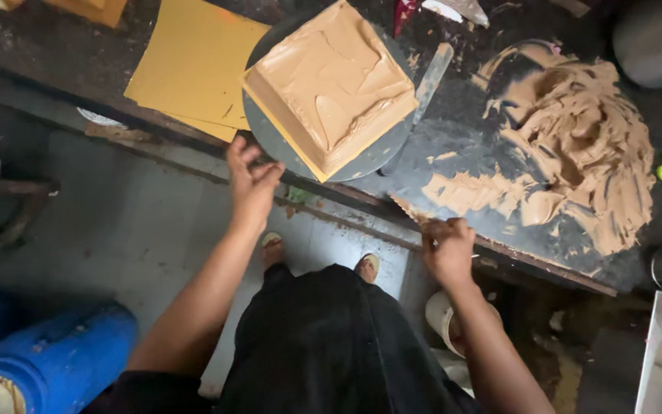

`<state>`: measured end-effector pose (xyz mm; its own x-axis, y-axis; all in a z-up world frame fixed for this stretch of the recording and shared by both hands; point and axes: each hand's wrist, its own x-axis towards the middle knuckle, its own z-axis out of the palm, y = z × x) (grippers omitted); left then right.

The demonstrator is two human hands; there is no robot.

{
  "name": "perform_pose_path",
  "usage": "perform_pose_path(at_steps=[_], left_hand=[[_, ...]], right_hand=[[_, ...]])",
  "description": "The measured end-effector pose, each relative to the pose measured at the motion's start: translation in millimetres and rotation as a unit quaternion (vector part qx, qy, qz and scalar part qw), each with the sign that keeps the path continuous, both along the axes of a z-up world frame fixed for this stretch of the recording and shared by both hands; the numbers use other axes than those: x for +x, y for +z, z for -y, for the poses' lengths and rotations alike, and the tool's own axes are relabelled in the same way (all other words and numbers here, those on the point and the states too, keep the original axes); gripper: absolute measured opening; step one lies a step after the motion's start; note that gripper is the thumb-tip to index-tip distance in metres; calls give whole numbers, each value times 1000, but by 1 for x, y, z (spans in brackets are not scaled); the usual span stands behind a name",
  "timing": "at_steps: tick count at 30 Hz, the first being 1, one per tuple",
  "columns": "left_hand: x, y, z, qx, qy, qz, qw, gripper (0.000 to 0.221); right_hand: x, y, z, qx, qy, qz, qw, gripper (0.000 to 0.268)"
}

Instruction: The person frosts the top of a square cake with tan-colored frosting using a palette knife, periodically smoothing excess frosting onto the workbench and cleaning the tool.

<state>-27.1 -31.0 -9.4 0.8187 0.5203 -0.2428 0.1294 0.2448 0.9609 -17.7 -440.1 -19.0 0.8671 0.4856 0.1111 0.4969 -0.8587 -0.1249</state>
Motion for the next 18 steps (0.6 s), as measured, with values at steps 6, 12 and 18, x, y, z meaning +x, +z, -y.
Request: perform_pose_path(at_steps=[6,12,18], left_hand=[[35,25,-53,287,-96,77,950,135],[59,40,-68,365,-168,61,914,142],[53,36,-59,365,-139,97,915,138]], right_hand=[[163,26,16,573,-279,-219,739,14],[220,73,-63,340,-180,-61,921,16],[241,80,-116,329,-238,-113,907,16]])
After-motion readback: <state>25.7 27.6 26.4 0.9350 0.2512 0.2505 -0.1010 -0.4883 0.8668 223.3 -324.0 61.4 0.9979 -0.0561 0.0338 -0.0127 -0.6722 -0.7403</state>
